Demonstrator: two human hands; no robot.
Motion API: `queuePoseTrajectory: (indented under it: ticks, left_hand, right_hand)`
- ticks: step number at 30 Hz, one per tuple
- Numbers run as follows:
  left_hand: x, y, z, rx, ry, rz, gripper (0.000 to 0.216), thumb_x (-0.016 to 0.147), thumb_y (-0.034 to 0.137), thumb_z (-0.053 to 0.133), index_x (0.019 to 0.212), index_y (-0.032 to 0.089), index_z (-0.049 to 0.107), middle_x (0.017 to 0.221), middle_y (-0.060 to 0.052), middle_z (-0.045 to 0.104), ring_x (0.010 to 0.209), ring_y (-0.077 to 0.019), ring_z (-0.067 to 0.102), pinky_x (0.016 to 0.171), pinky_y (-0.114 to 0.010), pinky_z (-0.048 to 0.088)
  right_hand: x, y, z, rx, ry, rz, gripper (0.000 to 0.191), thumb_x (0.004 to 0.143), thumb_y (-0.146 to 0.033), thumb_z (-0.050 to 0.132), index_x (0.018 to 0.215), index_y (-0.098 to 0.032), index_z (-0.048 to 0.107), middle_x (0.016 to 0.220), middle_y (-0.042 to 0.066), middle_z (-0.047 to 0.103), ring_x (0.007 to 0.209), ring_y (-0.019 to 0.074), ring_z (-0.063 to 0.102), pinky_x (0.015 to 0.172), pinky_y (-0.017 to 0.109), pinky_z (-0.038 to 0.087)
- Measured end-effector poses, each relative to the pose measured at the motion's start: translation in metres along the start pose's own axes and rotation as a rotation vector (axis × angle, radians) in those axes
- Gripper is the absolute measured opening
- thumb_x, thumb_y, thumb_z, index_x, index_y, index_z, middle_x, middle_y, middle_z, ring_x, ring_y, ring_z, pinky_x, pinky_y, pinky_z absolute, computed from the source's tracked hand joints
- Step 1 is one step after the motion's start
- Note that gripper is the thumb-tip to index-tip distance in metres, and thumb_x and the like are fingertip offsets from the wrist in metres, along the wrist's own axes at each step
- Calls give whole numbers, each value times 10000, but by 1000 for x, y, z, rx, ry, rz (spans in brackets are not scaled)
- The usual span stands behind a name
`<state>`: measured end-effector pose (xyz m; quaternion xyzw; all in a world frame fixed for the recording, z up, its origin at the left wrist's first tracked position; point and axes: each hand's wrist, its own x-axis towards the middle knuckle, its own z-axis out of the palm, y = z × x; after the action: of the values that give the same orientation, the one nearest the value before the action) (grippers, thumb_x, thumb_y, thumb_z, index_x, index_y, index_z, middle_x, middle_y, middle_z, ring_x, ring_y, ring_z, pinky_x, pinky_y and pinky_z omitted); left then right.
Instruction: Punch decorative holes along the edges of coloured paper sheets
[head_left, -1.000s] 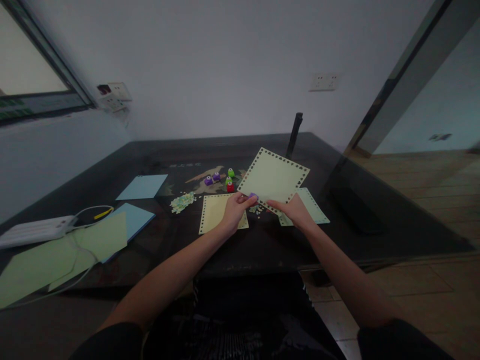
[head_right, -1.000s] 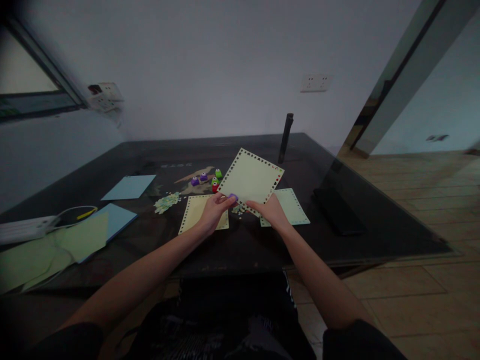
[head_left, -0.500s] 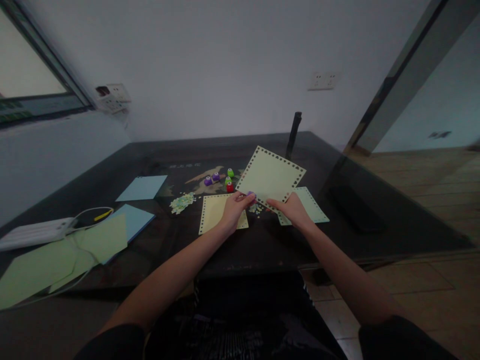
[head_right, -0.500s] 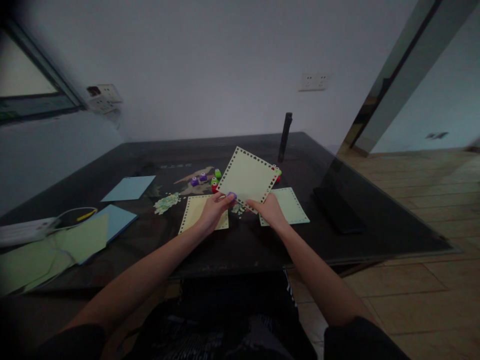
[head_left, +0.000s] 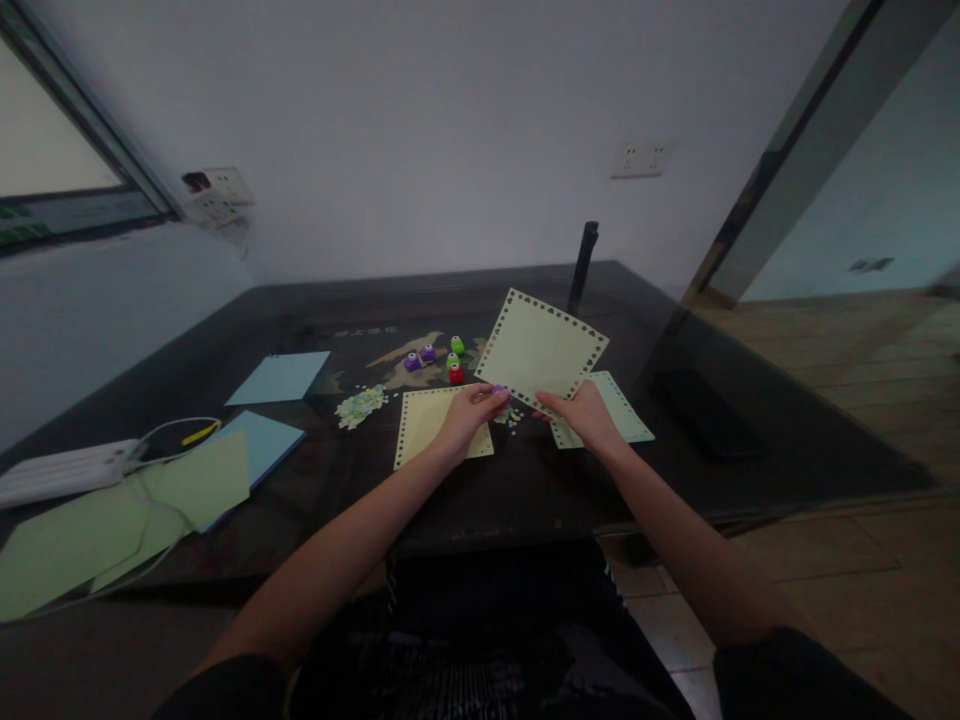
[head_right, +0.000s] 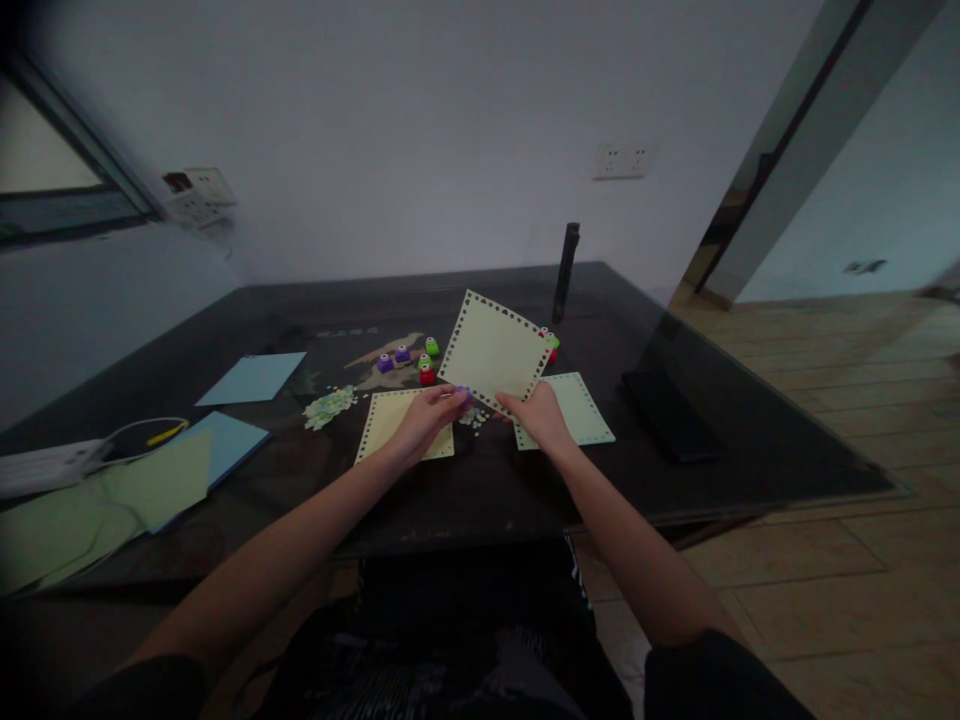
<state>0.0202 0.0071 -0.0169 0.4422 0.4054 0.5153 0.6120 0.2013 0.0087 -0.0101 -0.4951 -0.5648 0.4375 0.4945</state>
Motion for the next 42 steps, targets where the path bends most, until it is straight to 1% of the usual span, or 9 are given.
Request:
queuePoseTrajectory:
  ticks: [4,9,13,16,20,23,27,34,42]
  left_hand:
    - [4,-2,-7,234,-3,74,314,666,259,735,918,112,619,907,-86,682,802,-152,632,787,-315,493]
    - [8,-5,-17,613,-18,250,303,684,199,692,967,121,620,932,-79,662,839,-165,622,785,-328,515]
    - [9,-8,-22,760,-64,356,331,696,137,645,1025,132,618,996,-86,648,848,-161,617,792,-330,527]
    - [10,-11,-25,856,-91,447,395,676,69,610,1062,151,616,1064,-88,633,938,-177,603,853,-344,512]
    - [11,-14,-29,916,-109,504,502,659,14,549,1135,170,585,1137,-86,616,1032,-191,578,923,-373,482]
    - [12,-16,-29,922,-124,480,554,640,-15,514,1160,169,567,1164,-82,613,1066,-190,569,953,-385,464]
    - [11,-12,-27,891,-146,444,559,639,-33,474,1155,164,565,1165,-74,620,1092,-185,561,964,-387,453]
    - [6,-6,-22,906,-158,429,599,624,-42,455,1182,153,553,1154,-91,623,1069,-188,571,937,-381,464]
    - [2,-1,-20,1056,-204,515,608,597,-61,440,1147,162,570,1118,-68,624,1057,-177,556,967,-376,431]
  right_hand:
    - [3,3,-3,19,26,3,276,643,-274,682,876,-127,662,781,86,722,567,215,667,516,327,562]
    - [4,1,-6,22,39,-11,234,634,-264,690,820,-125,671,713,74,714,519,206,655,497,313,550]
    - [3,-1,-6,12,52,10,221,630,-247,682,810,-118,665,675,66,705,503,209,652,487,312,544]
    - [3,0,-5,19,60,14,232,627,-235,679,828,-120,660,695,66,711,506,206,655,486,306,546]
    - [3,-1,-5,23,68,26,235,625,-230,681,831,-119,659,716,74,713,497,197,651,467,290,538]
    - [2,-3,-5,33,75,27,248,622,-222,679,846,-117,658,765,84,716,498,190,650,474,295,542]
    - [2,-5,-6,10,75,22,253,630,-228,676,850,-104,663,737,91,707,509,203,653,489,316,546]
    - [3,-2,-7,9,61,25,280,646,-239,673,892,-106,663,790,99,713,527,195,660,499,304,552]
    - [5,1,-8,-29,62,7,265,659,-249,664,879,-102,665,756,98,714,528,192,659,497,286,543]
